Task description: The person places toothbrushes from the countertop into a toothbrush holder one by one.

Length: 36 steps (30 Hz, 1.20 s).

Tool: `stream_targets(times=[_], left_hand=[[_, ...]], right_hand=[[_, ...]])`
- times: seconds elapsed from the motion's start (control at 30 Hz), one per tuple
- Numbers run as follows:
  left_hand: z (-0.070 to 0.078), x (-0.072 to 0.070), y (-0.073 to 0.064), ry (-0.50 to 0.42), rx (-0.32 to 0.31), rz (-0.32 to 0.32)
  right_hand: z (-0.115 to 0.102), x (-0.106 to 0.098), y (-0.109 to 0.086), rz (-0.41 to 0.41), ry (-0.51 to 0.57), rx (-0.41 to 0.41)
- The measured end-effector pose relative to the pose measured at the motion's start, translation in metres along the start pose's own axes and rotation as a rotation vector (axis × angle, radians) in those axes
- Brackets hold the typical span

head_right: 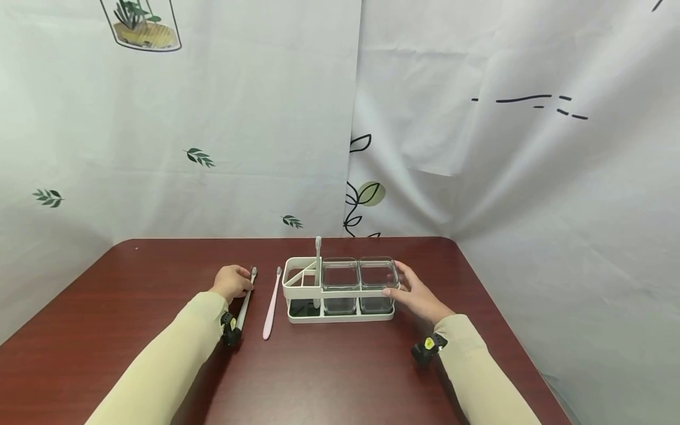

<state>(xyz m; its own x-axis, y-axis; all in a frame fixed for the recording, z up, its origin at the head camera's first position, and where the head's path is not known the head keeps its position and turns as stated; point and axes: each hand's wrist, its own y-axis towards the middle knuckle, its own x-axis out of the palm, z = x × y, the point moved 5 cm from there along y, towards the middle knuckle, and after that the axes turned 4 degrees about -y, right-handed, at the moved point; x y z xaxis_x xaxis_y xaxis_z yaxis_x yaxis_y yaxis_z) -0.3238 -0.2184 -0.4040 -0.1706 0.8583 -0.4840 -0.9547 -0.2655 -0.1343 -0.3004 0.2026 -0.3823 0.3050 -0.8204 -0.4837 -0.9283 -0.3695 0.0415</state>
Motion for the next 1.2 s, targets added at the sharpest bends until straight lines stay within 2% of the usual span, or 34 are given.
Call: stream_targets(times=[0.5,0.67,0.83,1.2], left_hand=[[0.008,0.001,-0.003,-0.115,-0.017,-0.027],[0.011,-0.003,-0.004,-0.177,-0.02,-0.029],[0.014,-0.008,-0.006,-0.195,-0.017,-0.026],[0.03,-0.017,-0.012,-0.304,0.011,-0.042]], right_hand=[[0.001,0.0,0.0,0.004,-0.001,0.015],[0.001,0.0,0.001,0.006,-0.001,0.016],[0.003,0.001,0.001,0.004,0.001,0.021],[0.001,0.001,-0.001,0.005,0.012,0.03]])
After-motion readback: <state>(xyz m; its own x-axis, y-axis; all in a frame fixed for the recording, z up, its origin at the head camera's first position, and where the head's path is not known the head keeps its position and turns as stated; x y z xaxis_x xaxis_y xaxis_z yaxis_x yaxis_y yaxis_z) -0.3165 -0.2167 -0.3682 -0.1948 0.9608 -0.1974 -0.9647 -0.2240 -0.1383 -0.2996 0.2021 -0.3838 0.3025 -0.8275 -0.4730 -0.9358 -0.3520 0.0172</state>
